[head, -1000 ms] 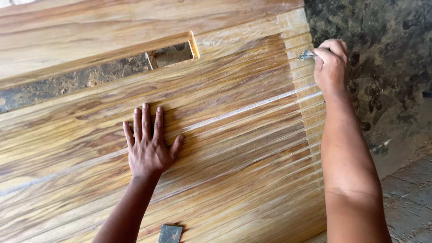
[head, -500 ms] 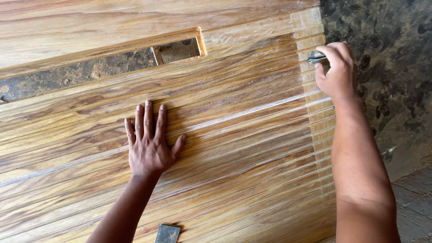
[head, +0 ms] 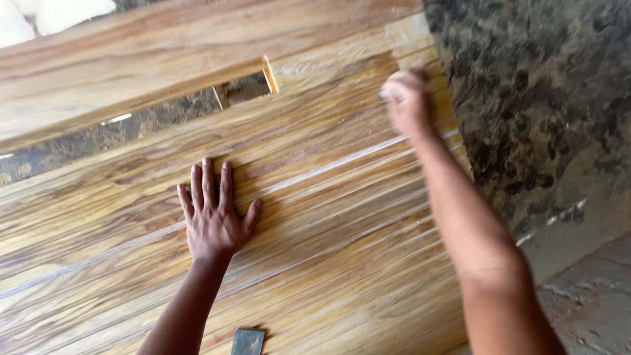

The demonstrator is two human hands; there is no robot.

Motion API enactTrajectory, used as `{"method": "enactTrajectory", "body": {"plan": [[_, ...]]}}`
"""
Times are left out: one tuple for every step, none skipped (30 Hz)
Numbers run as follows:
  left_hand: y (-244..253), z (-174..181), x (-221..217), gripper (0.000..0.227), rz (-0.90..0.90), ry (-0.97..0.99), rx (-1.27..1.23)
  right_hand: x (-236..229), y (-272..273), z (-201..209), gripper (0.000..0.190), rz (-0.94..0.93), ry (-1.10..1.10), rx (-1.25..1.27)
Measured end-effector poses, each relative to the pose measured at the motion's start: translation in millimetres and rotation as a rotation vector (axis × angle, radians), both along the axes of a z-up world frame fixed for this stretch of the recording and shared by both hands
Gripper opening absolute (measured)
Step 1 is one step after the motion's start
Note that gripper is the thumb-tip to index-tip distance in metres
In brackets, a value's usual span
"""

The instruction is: The person sands a large wooden surface using a sanding block, moving it back and forth across the wood grain to smooth the surface. The person works on different sections of the board, including edges and the main surface area.

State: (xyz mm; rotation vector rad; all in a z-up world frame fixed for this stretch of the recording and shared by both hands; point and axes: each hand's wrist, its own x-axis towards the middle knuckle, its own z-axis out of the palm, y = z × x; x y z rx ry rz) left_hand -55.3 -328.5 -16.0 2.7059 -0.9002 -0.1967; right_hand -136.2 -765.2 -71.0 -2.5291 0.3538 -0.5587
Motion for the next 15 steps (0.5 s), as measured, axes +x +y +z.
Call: {"method": "enactTrajectory", "body": {"plan": [[-2.8, 0.0, 1.6, 0.089, 0.0, -0.021, 0.0, 16.3, 18.6, -0.1, 0.011, 0.039, -0.07, -0.102], [-5.7, -1.0, 4.3, 0.089, 0.0, -0.042, 0.001, 32.2, 32.8, 1.0, 0.017, 0.077, -0.14, -0.205], [-1.8, -0.8, 0.4, 0.089, -0.001, -0.038, -0.007, 36.0, 47.4, -1.5, 0.009, 0.087, -0.111, -0.197], [2.1, -1.7, -3.5, 0.088, -0.002, -0.033, -0.015, 34.3, 61.7, -3.9, 0.007, 0.097, -0.082, -0.189], [5.2, -4.0, -5.3, 0.088, -0.01, -0.029, -0.028, 27.0, 69.1, -4.7, 0.015, 0.08, -0.085, -0.133], [9.7, -5.6, -7.9, 0.088, -0.009, -0.013, -0.025, 13.6, 74.1, -4.3, 0.025, 0.063, -0.088, -0.077], [9.1, -8.2, -5.2, 0.087, -0.007, -0.011, -0.037, 3.4, 68.5, 1.6, 0.036, 0.048, -0.105, -0.036], [9.6, -9.4, -3.2, 0.087, -0.004, -0.009, -0.048, -14.0, 62.3, 9.8, 0.048, -0.056, -0.099, -0.027], [8.0, -10.7, 0.2, 0.088, -0.004, -0.027, -0.047, -36.4, 54.4, 19.1, 0.06, -0.163, -0.1, -0.021], [5.2, -11.2, 3.2, 0.088, -0.003, -0.046, -0.045, -60.0, 47.0, 27.0, 0.065, -0.313, 0.001, -0.037], [4.6, -8.9, 0.9, 0.089, -0.004, -0.054, -0.03, -89.1, 47.8, 31.0, 0.071, -0.465, 0.114, -0.037], [-1.4, -7.0, -1.3, 0.089, 0.023, -0.084, -0.011, -116.4, 46.7, 33.3, 0.075, -0.627, 0.306, -0.066], [-11.6, -6.0, -4.9, 0.088, 0.051, -0.108, 0.009, -139.9, 48.3, 30.7, 0.08, -0.783, 0.505, -0.092], [-26.0, -4.4, -6.3, 0.088, 0.08, -0.133, 0.028, -157.5, 52.1, 24.6, 0.081, -0.788, 0.534, -0.142], [-52.3, -4.8, -6.4, 0.08, 0.036, -0.132, -0.051, -168.7, 48.7, 20.7, 0.083, -0.786, 0.563, -0.197]]}}
